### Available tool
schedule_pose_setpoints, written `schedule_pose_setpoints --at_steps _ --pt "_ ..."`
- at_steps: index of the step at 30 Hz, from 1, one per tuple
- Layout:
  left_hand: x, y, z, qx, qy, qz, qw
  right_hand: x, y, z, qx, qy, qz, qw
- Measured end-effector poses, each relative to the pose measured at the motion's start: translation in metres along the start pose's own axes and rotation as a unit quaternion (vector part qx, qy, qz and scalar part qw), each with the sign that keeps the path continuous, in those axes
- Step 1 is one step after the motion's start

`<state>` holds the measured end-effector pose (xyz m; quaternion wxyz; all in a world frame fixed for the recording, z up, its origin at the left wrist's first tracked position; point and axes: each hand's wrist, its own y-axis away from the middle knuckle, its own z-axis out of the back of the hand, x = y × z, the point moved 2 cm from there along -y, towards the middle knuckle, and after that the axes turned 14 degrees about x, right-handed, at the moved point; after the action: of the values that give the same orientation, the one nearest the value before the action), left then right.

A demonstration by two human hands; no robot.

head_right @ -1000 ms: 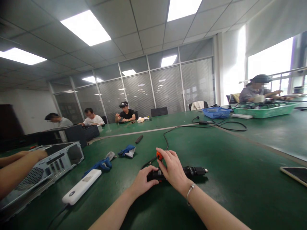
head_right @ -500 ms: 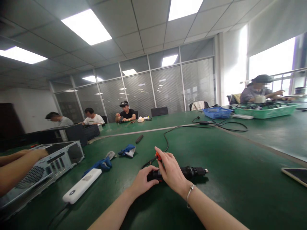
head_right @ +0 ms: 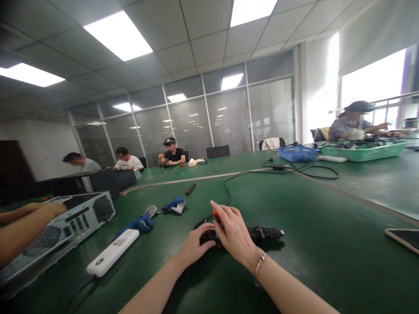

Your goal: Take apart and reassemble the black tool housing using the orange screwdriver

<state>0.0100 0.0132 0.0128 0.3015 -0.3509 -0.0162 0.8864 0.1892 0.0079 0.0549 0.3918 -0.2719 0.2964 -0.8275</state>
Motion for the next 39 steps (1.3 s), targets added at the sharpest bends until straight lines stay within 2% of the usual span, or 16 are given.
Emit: schedule_pose_setpoints --at_steps 4,9,16,21,31,36,39 --pt "0.004 -0.001 0.000 0.003 0.011 0.002 1.000 -0.003 -0.001 0.002 -0.010 0.031 0.001 0.999" --pt "0.013 0.000 -0.001 0.011 0.021 0.009 1.000 -0.009 0.003 -0.001 -0.029 0.016 0.027 0.999" --pt "0.014 0.001 0.002 0.016 0.019 0.006 1.000 -0.005 0.009 0.000 -0.120 -0.086 0.048 0.988" --pt "0.005 0.003 0.005 0.025 0.018 0.004 1.000 0.005 0.012 -0.007 -0.087 -0.123 0.056 0.987" --pt "0.001 0.001 0.007 0.027 0.014 0.013 0.999 0.007 0.007 -0.024 -0.098 -0.095 0.087 0.987" --pt "0.008 0.001 0.004 0.013 -0.002 0.025 1.000 0.011 0.005 -0.029 -0.048 -0.040 0.148 0.987" --pt "0.010 0.001 0.003 0.013 -0.003 0.015 1.000 0.013 0.006 -0.028 -0.056 -0.045 0.173 0.982"
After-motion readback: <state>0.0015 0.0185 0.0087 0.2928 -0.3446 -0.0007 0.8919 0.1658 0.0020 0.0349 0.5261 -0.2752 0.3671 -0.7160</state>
